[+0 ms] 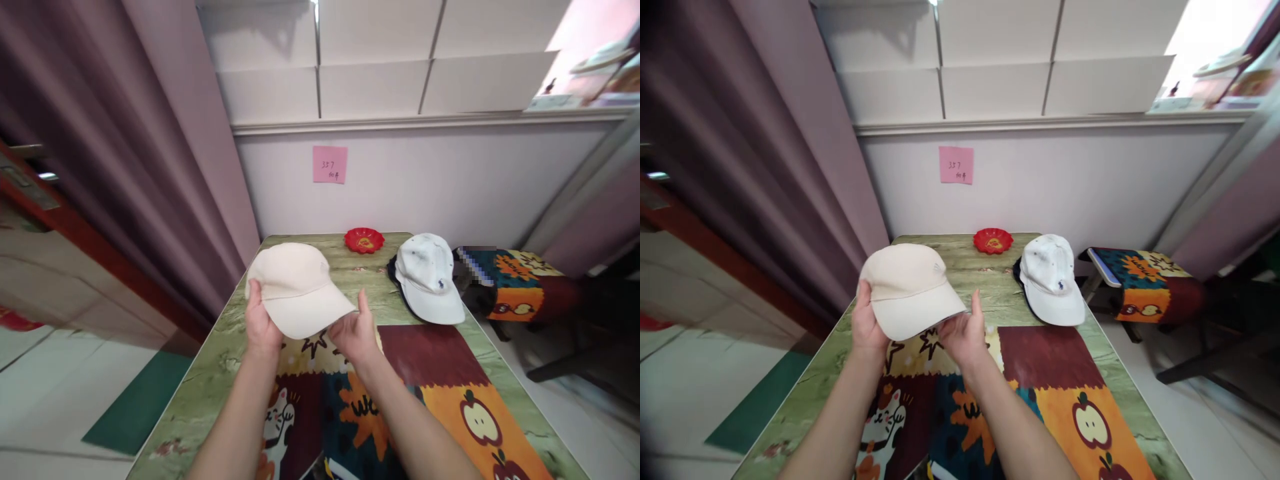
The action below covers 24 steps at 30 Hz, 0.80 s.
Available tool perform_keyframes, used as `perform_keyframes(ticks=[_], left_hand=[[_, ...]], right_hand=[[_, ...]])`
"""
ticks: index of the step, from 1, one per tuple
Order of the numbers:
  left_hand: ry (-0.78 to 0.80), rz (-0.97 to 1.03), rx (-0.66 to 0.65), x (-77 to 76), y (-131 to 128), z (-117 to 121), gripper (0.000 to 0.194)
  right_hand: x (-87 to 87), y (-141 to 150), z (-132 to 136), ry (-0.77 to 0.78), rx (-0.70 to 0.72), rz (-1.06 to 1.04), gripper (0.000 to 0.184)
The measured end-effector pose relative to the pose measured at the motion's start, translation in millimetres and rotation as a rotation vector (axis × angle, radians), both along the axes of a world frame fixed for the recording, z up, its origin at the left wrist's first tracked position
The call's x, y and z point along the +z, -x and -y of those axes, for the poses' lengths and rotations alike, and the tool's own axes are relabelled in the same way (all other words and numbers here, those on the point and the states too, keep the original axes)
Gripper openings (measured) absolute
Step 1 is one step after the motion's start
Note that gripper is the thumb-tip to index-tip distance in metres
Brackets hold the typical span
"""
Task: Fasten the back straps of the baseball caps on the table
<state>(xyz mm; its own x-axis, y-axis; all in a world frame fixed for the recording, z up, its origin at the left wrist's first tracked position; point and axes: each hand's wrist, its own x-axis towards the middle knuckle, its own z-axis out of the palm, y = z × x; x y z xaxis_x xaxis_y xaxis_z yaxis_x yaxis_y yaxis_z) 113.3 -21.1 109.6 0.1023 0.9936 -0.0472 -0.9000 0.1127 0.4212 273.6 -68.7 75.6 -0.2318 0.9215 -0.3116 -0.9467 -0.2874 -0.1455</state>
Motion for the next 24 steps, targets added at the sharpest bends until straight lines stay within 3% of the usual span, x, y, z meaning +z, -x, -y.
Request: perform_keyframes(ticks=[3, 7, 9, 11, 14, 17, 20, 24], left_hand=[[-0.014, 0.021, 0.029, -16.3, -1.5, -8.9, 0.054], [0.001, 0.027, -0.128, -39.5, -20.6, -8.4, 0.055], [0.016, -0.041, -0.190, -49.7, -32.0, -0.7, 0.056], [0.042, -0.218, -0.233, -62.2, -41.2, 11.5, 0.056], [0.035, -0.702, -0.260, -88.6, -46.9, 33.0, 0.053], [-0.085, -1.087, -0.193, -118.0, -42.4, 49.2, 0.055], [-0.183, -1.191, -0.149, -138.4, -34.5, 56.9, 0.052], [-0.260, -1.219, -0.133, -146.1, -30.4, 59.6, 0.047]], right_hand=[[6.7, 3.4, 19.8, -0.036, -0.059, 0.016, 0.065], [5.3, -15.7, 21.3, 0.111, -0.153, 0.239, 0.021], [6.5, -33.3, 16.1, 0.170, -0.181, 0.303, 0.020], [14.0, -55.0, 9.7, 0.132, -0.224, 0.342, 0.025], [38.9, -93.2, -0.2, 0.020, -0.361, 0.389, 0.031], [73.3, -131.9, -6.9, -0.081, -0.522, 0.440, 0.029], [105.3, -163.8, -8.4, -0.153, -0.704, 0.458, 0.025], [133.2, -194.1, -7.8, -0.274, -0.874, 0.473, 0.022]])
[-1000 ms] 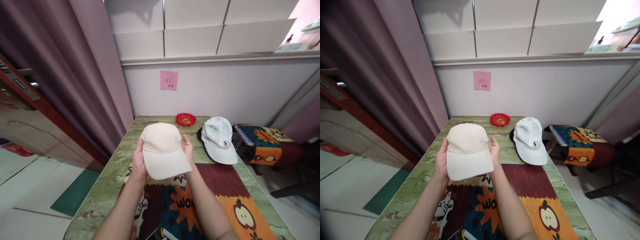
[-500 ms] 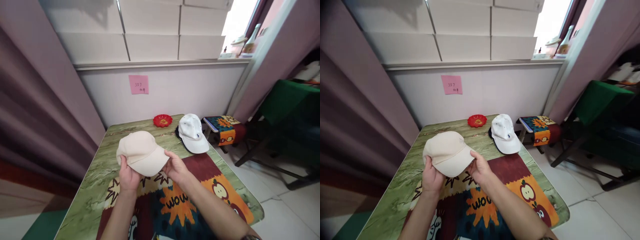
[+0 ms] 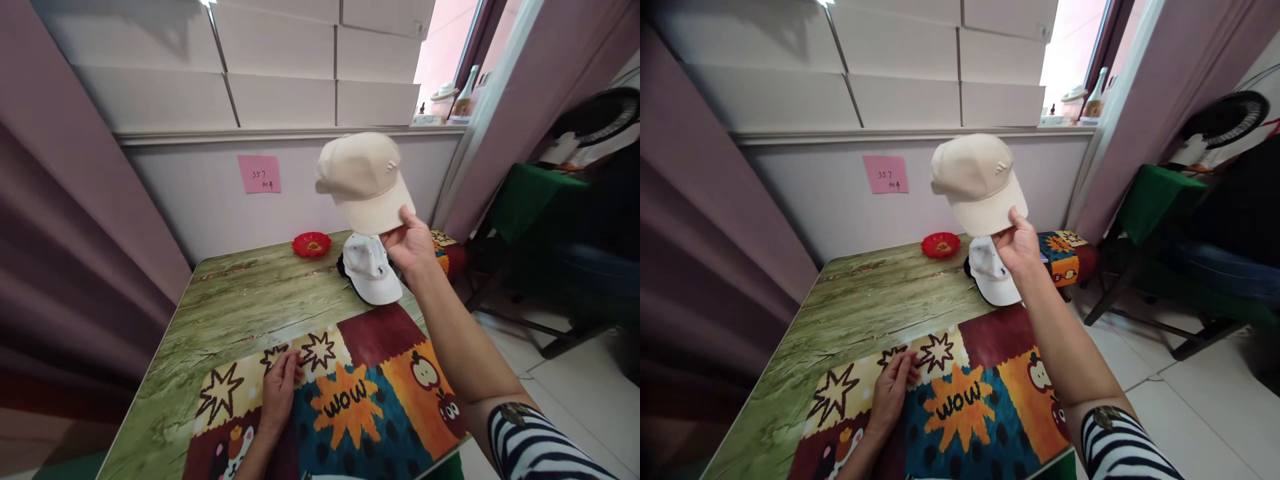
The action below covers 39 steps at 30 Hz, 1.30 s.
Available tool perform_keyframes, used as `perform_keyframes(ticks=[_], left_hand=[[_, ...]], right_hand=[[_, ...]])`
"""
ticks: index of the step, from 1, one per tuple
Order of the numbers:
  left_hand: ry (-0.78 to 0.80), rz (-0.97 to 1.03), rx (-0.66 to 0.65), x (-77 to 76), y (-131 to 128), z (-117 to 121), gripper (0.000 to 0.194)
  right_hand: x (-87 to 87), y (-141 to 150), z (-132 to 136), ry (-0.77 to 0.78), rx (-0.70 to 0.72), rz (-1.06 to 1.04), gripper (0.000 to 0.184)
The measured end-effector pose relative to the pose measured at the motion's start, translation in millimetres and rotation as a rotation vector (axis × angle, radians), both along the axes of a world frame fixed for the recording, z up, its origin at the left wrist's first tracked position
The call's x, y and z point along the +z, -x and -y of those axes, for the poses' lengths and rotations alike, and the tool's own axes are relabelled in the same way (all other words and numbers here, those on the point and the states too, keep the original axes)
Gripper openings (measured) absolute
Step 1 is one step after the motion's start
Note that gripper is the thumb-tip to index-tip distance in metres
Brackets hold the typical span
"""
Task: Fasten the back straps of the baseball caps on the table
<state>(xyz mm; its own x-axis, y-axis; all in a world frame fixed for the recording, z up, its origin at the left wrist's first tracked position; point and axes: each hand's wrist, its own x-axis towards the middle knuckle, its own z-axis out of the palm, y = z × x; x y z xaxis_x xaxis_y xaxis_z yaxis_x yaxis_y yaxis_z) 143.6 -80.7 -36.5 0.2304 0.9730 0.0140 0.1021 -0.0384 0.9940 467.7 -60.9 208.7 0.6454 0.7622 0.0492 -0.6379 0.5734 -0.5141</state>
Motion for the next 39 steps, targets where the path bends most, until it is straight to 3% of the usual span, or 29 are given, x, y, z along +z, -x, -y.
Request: perform_keyframes(ticks=[5, 8, 11, 14, 17, 19, 21, 27, 30, 35, 39], left_hand=[[-0.002, -0.008, -0.007, 1.0, -1.1, -0.3, 0.047], [0.002, -0.002, -0.007, -0.2, -0.5, -0.8, 0.046], [0.005, -0.007, -0.024, -1.2, 0.6, -1.0, 0.042], [0.018, 0.006, -0.039, -0.5, 1.0, -0.7, 0.039], [0.034, 0.014, -0.036, 1.9, 0.0, -0.1, 0.039], [0.041, 0.015, -0.030, 4.2, -0.9, 0.4, 0.039], [0.050, 0.021, -0.030, 6.7, -1.8, 1.0, 0.038], [0.092, 0.079, -0.031, 9.7, -1.9, 0.9, 0.036], [0.097, 0.093, -0.040, 8.6, -1.4, -0.3, 0.035], [0.072, 0.070, -0.051, 5.9, 0.1, -1.0, 0.031], [0.067, 0.046, -0.069, 1.9, 2.0, -1.3, 0.031]], right_hand=[[12.0, -29.8, -7.6, -0.132, -0.064, 0.077, 0.021], [-0.2, -44.6, -16.2, -0.157, -0.072, 0.074, 0.021], [-38.6, -52.7, -20.6, -0.033, -0.085, 0.003, 0.021], [-98.9, -50.5, -14.7, 0.356, -0.136, -0.106, 0.023], [-157.9, -41.5, -2.2, 0.554, -0.147, -0.151, 0.023], [-184.5, -36.7, 4.8, 0.628, -0.152, -0.150, 0.021], [-198.6, -35.5, 8.3, 0.660, -0.165, -0.135, 0.020], [-202.8, -46.1, 6.3, 0.676, -0.229, -0.041, 0.013], [-207.8, -49.4, 9.3, 0.755, -0.295, 0.016, 0.016], [-222.1, -51.7, 31.8, 0.960, -0.390, 0.221, 0.036], [-212.1, -60.1, 46.4, 1.101, -0.500, 0.461, 0.067]])
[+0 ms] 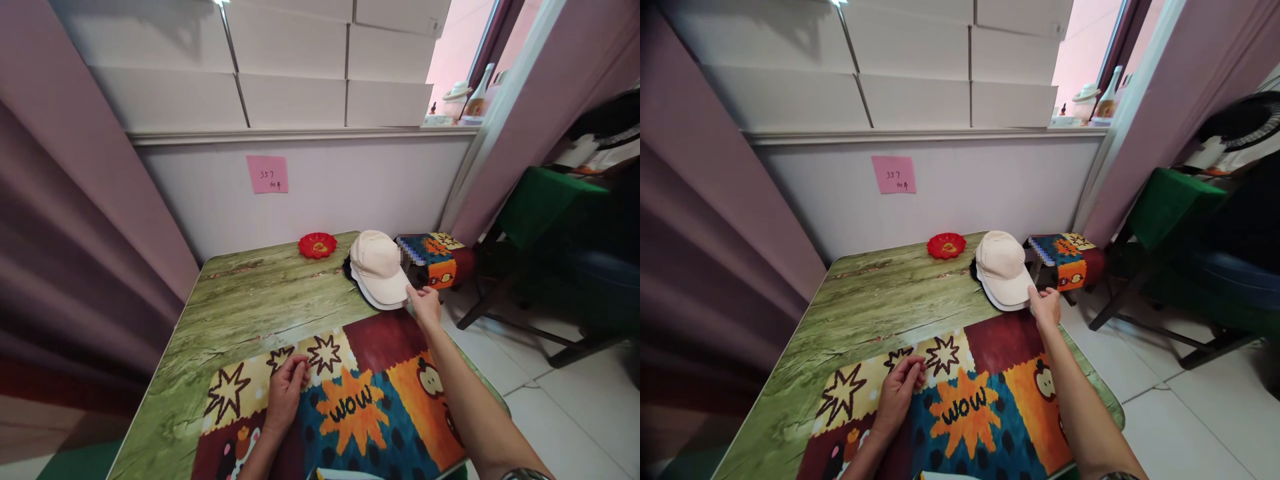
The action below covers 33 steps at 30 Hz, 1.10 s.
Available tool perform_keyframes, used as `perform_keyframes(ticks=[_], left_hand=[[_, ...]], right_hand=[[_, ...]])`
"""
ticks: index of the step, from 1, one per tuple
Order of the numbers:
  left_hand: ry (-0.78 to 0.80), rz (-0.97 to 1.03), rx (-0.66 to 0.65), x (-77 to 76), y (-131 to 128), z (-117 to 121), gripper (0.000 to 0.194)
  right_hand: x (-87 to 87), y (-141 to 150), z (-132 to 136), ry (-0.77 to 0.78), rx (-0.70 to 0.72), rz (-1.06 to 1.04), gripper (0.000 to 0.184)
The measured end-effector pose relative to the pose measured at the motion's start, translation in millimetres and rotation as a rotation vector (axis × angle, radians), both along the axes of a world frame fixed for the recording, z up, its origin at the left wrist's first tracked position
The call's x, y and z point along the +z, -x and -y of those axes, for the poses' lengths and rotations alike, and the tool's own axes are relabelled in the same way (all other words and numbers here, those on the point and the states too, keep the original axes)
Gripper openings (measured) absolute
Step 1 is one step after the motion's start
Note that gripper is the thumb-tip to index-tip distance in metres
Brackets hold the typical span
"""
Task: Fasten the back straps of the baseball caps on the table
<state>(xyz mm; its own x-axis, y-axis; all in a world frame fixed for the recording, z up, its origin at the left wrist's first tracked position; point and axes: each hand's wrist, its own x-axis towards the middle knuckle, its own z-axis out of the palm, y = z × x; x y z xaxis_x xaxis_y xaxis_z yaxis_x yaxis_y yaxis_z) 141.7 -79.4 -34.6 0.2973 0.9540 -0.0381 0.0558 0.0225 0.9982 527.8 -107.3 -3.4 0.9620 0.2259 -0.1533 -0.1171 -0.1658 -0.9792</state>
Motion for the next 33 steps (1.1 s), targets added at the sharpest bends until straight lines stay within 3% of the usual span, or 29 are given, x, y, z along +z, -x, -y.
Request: perform_keyframes(ticks=[3, 6, 9, 12, 16, 21, 24, 28, 33], left_hand=[[-0.008, -0.035, -0.017, -3.5, 1.6, -1.2, 0.034], [-0.025, -0.070, -0.038, -7.5, 3.6, -2.5, 0.036], [-0.044, -0.095, -0.049, -11.5, 5.4, -2.6, 0.036], [-0.050, -0.111, -0.058, -13.7, 6.1, -1.1, 0.034], [-0.069, -0.136, -0.070, -12.3, 5.9, 1.9, 0.032], [-0.107, -0.182, -0.066, -11.0, 8.3, 6.0, 0.029], [-0.129, -0.193, -0.058, -12.5, 10.9, 6.9, 0.028], [-0.137, -0.186, -0.067, -12.6, 12.1, 5.7, 0.027], [-0.122, -0.179, -0.058, -7.3, 10.5, 7.0, 0.027]], right_hand=[[28.5, -6.5, -12.5, 0.117, 0.049, 0.444, 0.081], [62.1, -9.2, -47.9, 0.195, 0.162, 0.916, 0.086], [75.6, -7.2, -89.4, 0.285, 0.228, 0.949, 0.091], [56.8, -1.8, -116.9, 0.405, 0.298, 0.803, 0.098], [17.6, 2.0, -125.0, 0.432, 0.369, 0.715, 0.104], [4.1, 3.8, -104.3, 0.355, 0.266, 0.768, 0.110], [-4.5, 12.7, -82.7, 0.492, 0.315, 0.809, 0.117], [-28.4, 28.9, -67.8, 0.681, 0.353, 0.885, 0.124], [-43.0, 35.9, -71.8, 0.717, 0.296, 0.954, 0.120]])
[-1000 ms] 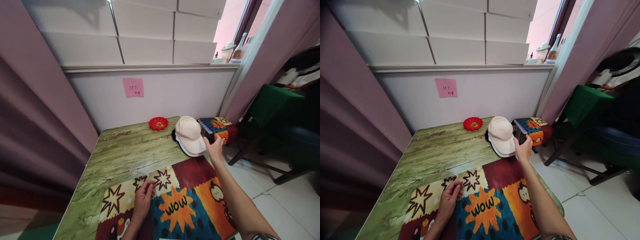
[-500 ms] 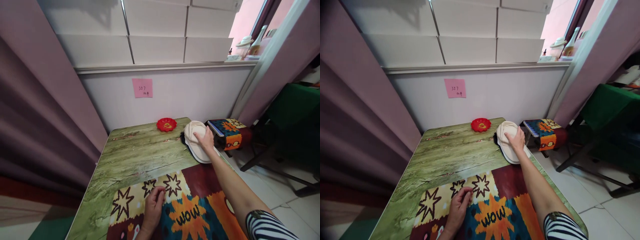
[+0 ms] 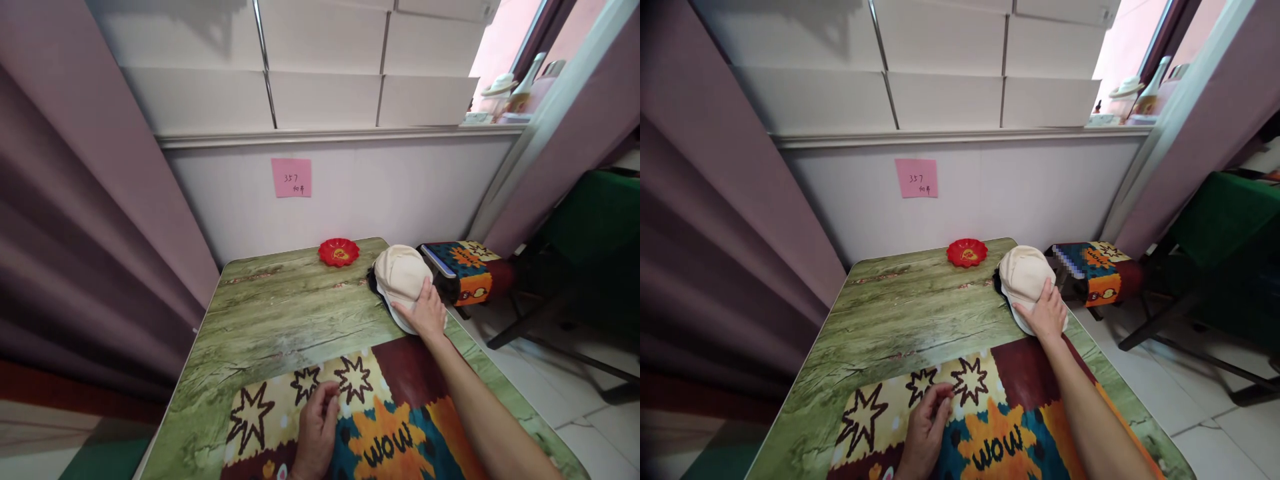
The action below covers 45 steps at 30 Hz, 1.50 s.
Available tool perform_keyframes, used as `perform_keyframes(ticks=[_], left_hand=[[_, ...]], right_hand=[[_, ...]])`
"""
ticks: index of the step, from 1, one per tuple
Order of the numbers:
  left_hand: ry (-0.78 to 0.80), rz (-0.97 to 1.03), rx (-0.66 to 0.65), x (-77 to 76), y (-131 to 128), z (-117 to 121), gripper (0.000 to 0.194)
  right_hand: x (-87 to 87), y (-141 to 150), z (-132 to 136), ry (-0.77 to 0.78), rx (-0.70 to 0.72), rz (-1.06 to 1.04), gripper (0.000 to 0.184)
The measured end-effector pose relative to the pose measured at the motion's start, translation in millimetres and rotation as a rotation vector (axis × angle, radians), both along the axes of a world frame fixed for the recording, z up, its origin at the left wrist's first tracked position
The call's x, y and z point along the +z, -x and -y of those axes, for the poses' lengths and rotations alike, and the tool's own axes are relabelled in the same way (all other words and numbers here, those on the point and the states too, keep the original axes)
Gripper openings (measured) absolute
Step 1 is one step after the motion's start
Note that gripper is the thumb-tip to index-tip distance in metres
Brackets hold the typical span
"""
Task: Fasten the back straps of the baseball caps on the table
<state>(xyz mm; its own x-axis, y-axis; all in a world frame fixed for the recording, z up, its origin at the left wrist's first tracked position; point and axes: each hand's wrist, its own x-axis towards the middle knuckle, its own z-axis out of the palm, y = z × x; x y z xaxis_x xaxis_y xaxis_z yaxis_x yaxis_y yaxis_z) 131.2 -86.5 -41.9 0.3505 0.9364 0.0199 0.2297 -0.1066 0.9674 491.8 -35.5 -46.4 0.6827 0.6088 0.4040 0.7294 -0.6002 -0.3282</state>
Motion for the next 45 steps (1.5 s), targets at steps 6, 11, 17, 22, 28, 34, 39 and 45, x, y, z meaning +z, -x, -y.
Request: perform_keyframes(ticks=[6, 11, 17, 22, 28, 34, 39, 45], left_hand=[[0.149, 0.090, 0.016, 3.6, -1.8, -4.3, 0.033], [0.292, 0.163, 0.102, 6.4, -10.0, -20.9, 0.038], [-0.033, -0.019, 0.051, 1.0, -9.8, -14.0, 0.029], [-0.153, -0.061, 0.060, -5.1, -5.1, -4.3, 0.027], [-0.151, -0.066, 0.051, -5.5, -6.6, -5.8, 0.024], [-0.160, -0.060, 0.044, -8.3, -7.2, -4.2, 0.021], [-0.153, -0.052, 0.057, -6.7, -7.3, -2.7, 0.020], [-0.156, -0.073, 0.055, -4.4, -5.0, -2.3, 0.022]], right_hand=[[28.8, 12.2, 8.4, -0.074, 0.045, 0.014, 0.105], [55.2, 69.2, 23.6, -0.213, 0.517, 0.040, 0.066], [3.4, 152.4, 66.0, -0.099, 0.830, -0.392, 0.058], [-30.9, 170.1, 84.6, -0.112, 0.838, -0.291, 0.047], [-29.4, 169.8, 84.5, -0.093, 0.860, -0.220, 0.043], [-36.6, 170.1, 86.3, -0.091, 0.859, -0.205, 0.042], [-37.9, 168.6, 85.4, -0.100, 0.863, -0.212, 0.041], [-38.6, 169.0, 84.7, -0.108, 0.864, -0.223, 0.040]])
